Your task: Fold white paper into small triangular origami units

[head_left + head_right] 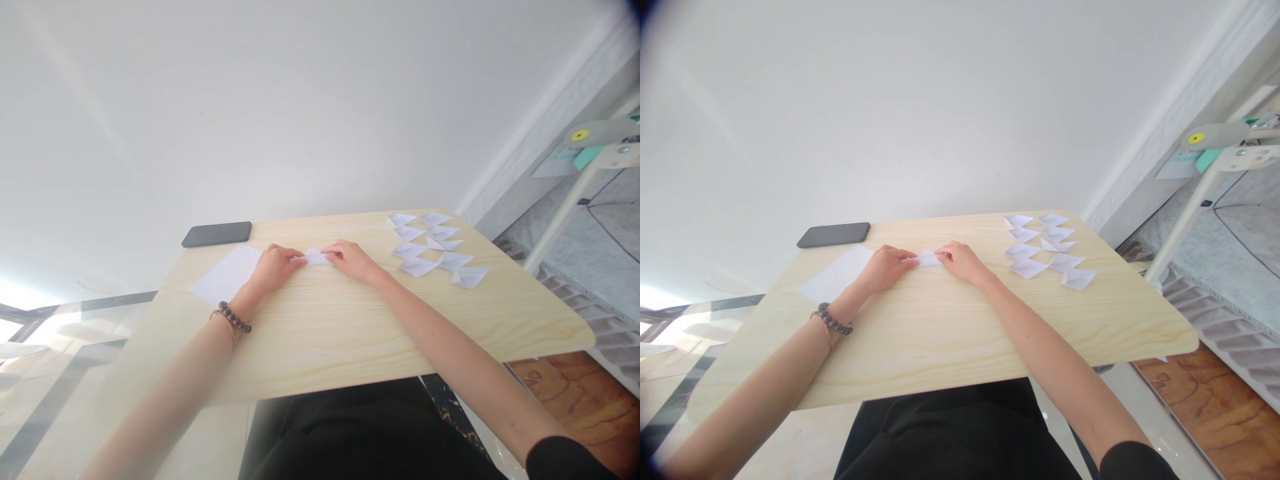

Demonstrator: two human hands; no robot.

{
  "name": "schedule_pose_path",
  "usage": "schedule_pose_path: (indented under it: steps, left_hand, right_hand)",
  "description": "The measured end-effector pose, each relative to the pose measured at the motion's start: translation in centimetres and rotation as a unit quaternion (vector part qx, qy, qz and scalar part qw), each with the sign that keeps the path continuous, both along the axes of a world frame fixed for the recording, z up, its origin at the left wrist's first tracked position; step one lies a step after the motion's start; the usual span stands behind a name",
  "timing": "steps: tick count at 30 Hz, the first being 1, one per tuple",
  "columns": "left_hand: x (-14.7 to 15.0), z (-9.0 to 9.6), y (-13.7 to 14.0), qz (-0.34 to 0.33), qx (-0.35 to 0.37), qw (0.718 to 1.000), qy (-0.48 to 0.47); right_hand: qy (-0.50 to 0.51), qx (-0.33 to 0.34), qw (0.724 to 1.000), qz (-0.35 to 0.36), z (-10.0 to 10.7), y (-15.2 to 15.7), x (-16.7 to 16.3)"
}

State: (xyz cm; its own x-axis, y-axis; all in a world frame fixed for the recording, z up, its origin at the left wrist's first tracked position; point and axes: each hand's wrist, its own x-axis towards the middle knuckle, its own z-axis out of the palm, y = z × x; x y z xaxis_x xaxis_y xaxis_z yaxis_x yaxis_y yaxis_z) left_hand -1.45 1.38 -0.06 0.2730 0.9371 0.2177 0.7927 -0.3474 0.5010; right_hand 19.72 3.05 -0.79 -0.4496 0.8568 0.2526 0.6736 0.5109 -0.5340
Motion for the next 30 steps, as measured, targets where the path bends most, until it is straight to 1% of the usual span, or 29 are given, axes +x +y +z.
schedule_pose_path:
  steps: [7,10,13,18,22,24,26,30]
  left_hand:
    - [0.3,-0.3,-0.2,0.051,0.008,0.998,-0.022]
    - [0.3,-0.5,-0.1,0.048,0.017,0.999,-0.014]
    - [0.3,-0.5,-0.1,0.043,0.012,0.999,-0.003]
    - [0.3,-0.5,0.0,0.044,-0.013,0.999,-0.007]
    - [0.5,-0.6,0.0,0.058,-0.010,0.998,0.003]
    - [0.5,-0.6,-0.1,0.052,-0.008,0.999,0.008]
    - [0.5,-0.5,-0.2,0.038,-0.003,0.999,0.010]
    - [0.4,-0.4,-0.3,0.030,-0.003,0.999,0.014]
  right_hand:
    - [-0.037,0.007,0.999,-0.012,-0.1,0.2,-0.3]
    - [-0.049,0.025,0.998,-0.020,-0.2,0.1,-0.3]
    - [-0.055,0.035,0.998,-0.016,-0.3,0.0,-0.2]
    - [-0.042,0.031,0.998,-0.018,-0.4,-0.1,-0.2]
    - [-0.026,0.024,0.999,-0.032,-0.6,-0.3,-0.2]
    - [-0.026,0.031,0.998,-0.039,-0.7,-0.5,-0.3]
    - [-0.029,0.055,0.998,-0.028,-0.6,-0.7,-0.4]
    - [-0.080,0.120,0.988,0.050,-0.3,-1.1,-0.5]
